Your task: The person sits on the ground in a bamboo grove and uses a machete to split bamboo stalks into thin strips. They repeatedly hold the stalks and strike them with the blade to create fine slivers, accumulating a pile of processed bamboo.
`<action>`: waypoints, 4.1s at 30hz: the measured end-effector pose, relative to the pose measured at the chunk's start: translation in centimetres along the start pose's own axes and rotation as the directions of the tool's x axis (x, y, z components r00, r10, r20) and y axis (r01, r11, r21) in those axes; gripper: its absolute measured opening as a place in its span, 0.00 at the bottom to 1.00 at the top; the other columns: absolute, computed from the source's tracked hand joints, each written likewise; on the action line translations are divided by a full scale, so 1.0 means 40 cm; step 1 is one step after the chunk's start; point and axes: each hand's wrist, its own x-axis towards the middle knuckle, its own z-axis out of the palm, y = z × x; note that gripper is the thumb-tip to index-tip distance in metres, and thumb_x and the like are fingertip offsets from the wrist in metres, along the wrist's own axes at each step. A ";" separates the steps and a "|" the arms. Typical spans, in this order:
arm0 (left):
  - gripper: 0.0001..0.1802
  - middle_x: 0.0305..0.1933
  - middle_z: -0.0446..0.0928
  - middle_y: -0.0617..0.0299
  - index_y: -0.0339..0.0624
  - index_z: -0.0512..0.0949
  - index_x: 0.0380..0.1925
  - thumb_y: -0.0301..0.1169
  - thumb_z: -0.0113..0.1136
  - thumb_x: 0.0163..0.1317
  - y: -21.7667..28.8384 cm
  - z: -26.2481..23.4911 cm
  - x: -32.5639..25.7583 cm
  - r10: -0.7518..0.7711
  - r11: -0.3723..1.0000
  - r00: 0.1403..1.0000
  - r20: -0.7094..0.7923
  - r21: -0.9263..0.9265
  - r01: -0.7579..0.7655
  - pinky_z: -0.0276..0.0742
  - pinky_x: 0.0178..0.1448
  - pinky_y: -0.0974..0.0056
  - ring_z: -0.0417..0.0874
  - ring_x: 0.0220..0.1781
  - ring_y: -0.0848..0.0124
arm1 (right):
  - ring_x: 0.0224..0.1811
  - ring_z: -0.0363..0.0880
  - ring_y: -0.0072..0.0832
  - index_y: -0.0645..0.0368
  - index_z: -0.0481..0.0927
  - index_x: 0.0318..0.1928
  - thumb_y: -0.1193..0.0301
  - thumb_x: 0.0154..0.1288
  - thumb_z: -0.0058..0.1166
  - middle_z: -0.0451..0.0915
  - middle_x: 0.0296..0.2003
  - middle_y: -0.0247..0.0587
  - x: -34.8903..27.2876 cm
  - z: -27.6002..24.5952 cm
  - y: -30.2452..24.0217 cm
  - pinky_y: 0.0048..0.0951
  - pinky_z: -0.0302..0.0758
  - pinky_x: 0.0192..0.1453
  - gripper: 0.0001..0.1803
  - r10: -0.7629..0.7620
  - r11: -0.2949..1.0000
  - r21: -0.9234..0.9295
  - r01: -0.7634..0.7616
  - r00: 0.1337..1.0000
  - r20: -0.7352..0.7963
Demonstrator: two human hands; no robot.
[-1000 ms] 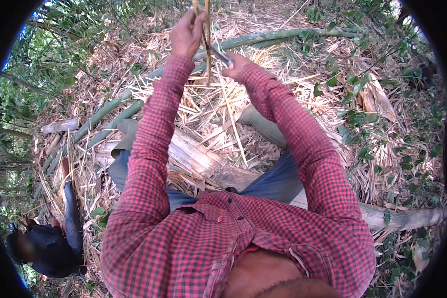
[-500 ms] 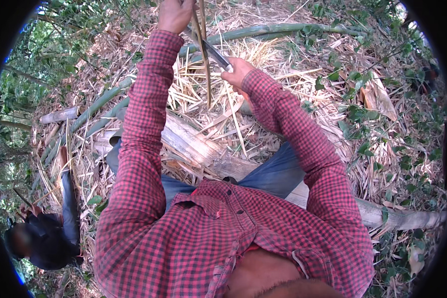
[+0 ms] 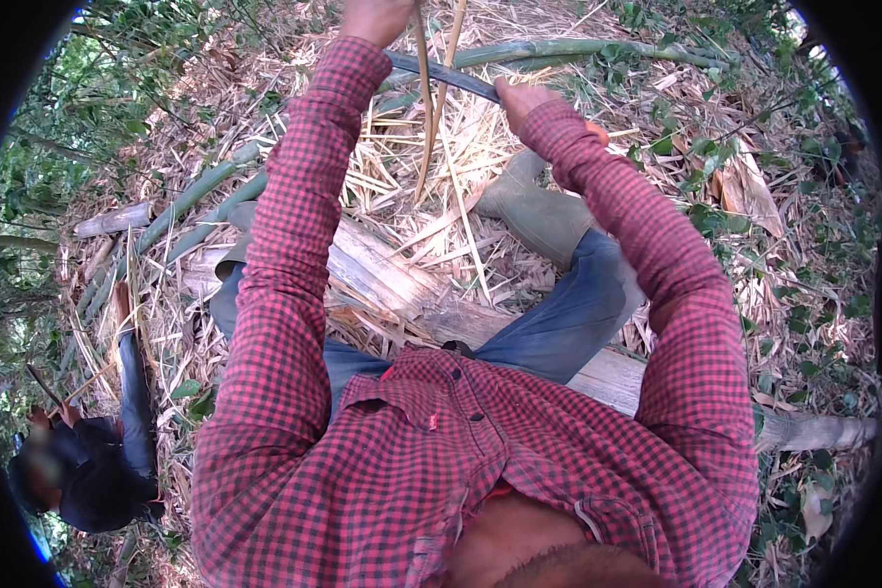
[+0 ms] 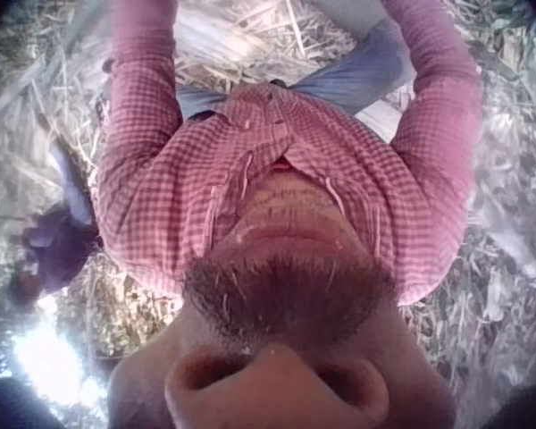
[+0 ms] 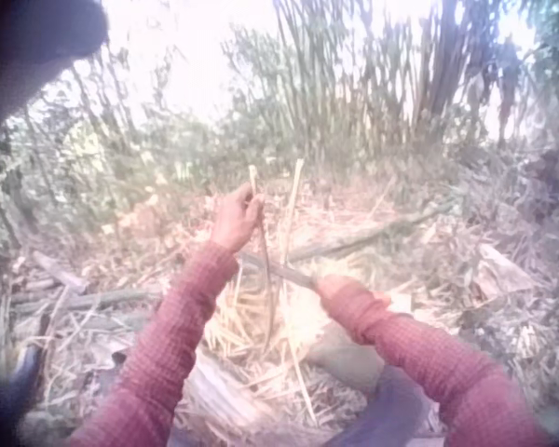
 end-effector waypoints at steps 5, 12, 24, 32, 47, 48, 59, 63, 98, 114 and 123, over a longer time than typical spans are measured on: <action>0.13 0.27 0.76 0.58 0.35 0.72 0.39 0.34 0.48 0.62 -0.004 0.001 -0.017 -0.021 0.989 1.000 -0.020 -0.144 0.018 0.74 0.32 0.66 0.78 0.28 0.71 | 0.26 0.79 0.29 0.58 0.74 0.49 0.64 0.51 0.52 0.80 0.25 0.42 -0.036 -0.024 -0.069 0.30 0.77 0.35 0.23 0.078 0.724 0.617 -0.309 0.925 0.372; 0.30 0.36 0.74 0.60 0.41 0.64 0.57 0.48 0.51 0.61 -0.050 -0.214 -0.118 -0.314 0.939 0.926 -0.209 -0.212 0.271 0.76 0.41 0.66 0.76 0.35 0.72 | 0.37 0.80 0.38 0.55 0.78 0.42 0.64 0.48 0.54 0.80 0.32 0.50 -0.103 0.269 -0.287 0.35 0.75 0.44 0.18 0.127 0.697 0.643 -0.319 0.936 0.327; 0.30 0.31 0.73 0.52 0.38 0.67 0.41 0.49 0.65 0.47 -0.212 -0.435 -0.351 -0.364 0.828 0.784 -0.502 -0.560 0.026 0.79 0.41 0.53 0.77 0.31 0.61 | 0.49 0.75 0.44 0.66 0.75 0.43 0.66 0.57 0.51 0.76 0.43 0.56 -0.142 0.477 -0.375 0.38 0.72 0.52 0.18 0.022 0.844 0.401 -0.357 0.770 0.638; 0.22 0.13 0.58 0.70 0.49 0.62 0.23 0.55 0.48 0.59 -0.314 -0.562 -0.530 -0.558 0.780 0.436 -0.706 -0.626 -0.015 0.59 0.13 0.71 0.59 0.13 0.78 | 0.30 0.79 0.36 0.66 0.74 0.42 0.73 0.47 0.58 0.79 0.32 0.54 -0.156 0.586 -0.427 0.34 0.77 0.34 0.19 -0.101 0.566 0.605 -0.560 0.681 0.725; 0.19 0.19 0.63 0.62 0.44 0.59 0.25 0.47 0.33 0.67 -0.203 -0.704 -0.483 -0.551 0.830 0.128 -0.825 -0.525 0.188 0.56 0.13 0.73 0.57 0.14 0.77 | 0.46 0.75 0.44 0.66 0.70 0.44 0.69 0.56 0.53 0.75 0.41 0.57 -0.264 0.509 -0.305 0.39 0.72 0.50 0.17 0.028 0.869 0.331 -0.369 0.703 0.711; 0.21 0.18 0.61 0.65 0.43 0.58 0.24 0.48 0.33 0.67 -0.219 -0.767 -0.482 -0.532 0.838 0.135 -0.836 -0.498 0.221 0.53 0.13 0.73 0.55 0.13 0.79 | 0.42 0.77 0.43 0.66 0.70 0.43 0.70 0.55 0.54 0.76 0.38 0.55 -0.280 0.565 -0.294 0.39 0.74 0.45 0.16 0.049 0.876 0.322 -0.358 0.731 0.681; 0.17 0.24 0.65 0.60 0.40 0.64 0.37 0.43 0.34 0.66 -0.464 -0.831 -0.693 -0.735 0.675 0.247 -0.631 -0.715 0.181 0.70 0.27 0.63 0.66 0.22 0.68 | 0.11 0.70 0.30 0.67 0.60 0.53 0.78 0.48 0.54 0.71 0.17 0.43 -0.390 0.457 -0.269 0.33 0.71 0.13 0.30 0.006 -0.198 0.669 -0.716 0.682 0.732; 0.23 0.46 0.70 0.45 0.37 0.63 0.53 0.42 0.36 0.64 -0.633 -0.875 -0.911 -0.762 0.623 0.024 -0.647 -0.722 0.301 0.74 0.47 0.48 0.73 0.45 0.51 | 0.10 0.70 0.28 0.65 0.62 0.52 0.78 0.48 0.54 0.72 0.18 0.44 -0.403 0.465 -0.264 0.31 0.71 0.12 0.28 0.091 -0.203 0.743 -0.638 0.743 0.663; 0.18 0.09 0.54 0.69 0.49 0.60 0.12 0.41 0.40 0.59 -0.063 -0.268 -0.353 -0.320 0.728 0.747 -0.583 -0.656 -0.200 0.46 0.12 0.71 0.50 0.09 0.77 | 0.32 0.80 0.31 0.57 0.77 0.46 0.63 0.55 0.54 0.81 0.33 0.45 -0.364 0.288 -0.273 0.30 0.75 0.40 0.19 0.135 0.346 0.932 -0.105 0.989 0.061; 0.17 0.10 0.51 0.71 0.49 0.56 0.13 0.40 0.35 0.60 -0.006 -0.188 -0.378 -0.247 0.737 0.786 -0.567 -0.636 -0.227 0.41 0.14 0.72 0.46 0.11 0.80 | 0.28 0.78 0.45 0.54 0.76 0.42 0.63 0.49 0.52 0.78 0.24 0.51 -0.264 0.156 -0.365 0.39 0.76 0.36 0.18 -0.069 0.511 0.857 0.061 0.997 -0.030; 0.16 0.10 0.53 0.72 0.51 0.57 0.13 0.39 0.39 0.60 -0.060 -0.222 -0.374 -0.294 0.759 0.734 -0.613 -0.616 -0.211 0.44 0.12 0.73 0.50 0.10 0.81 | 0.25 0.79 0.41 0.58 0.76 0.42 0.67 0.50 0.50 0.78 0.22 0.49 -0.227 0.258 -0.356 0.37 0.77 0.33 0.17 -0.068 0.653 0.757 0.030 0.997 0.019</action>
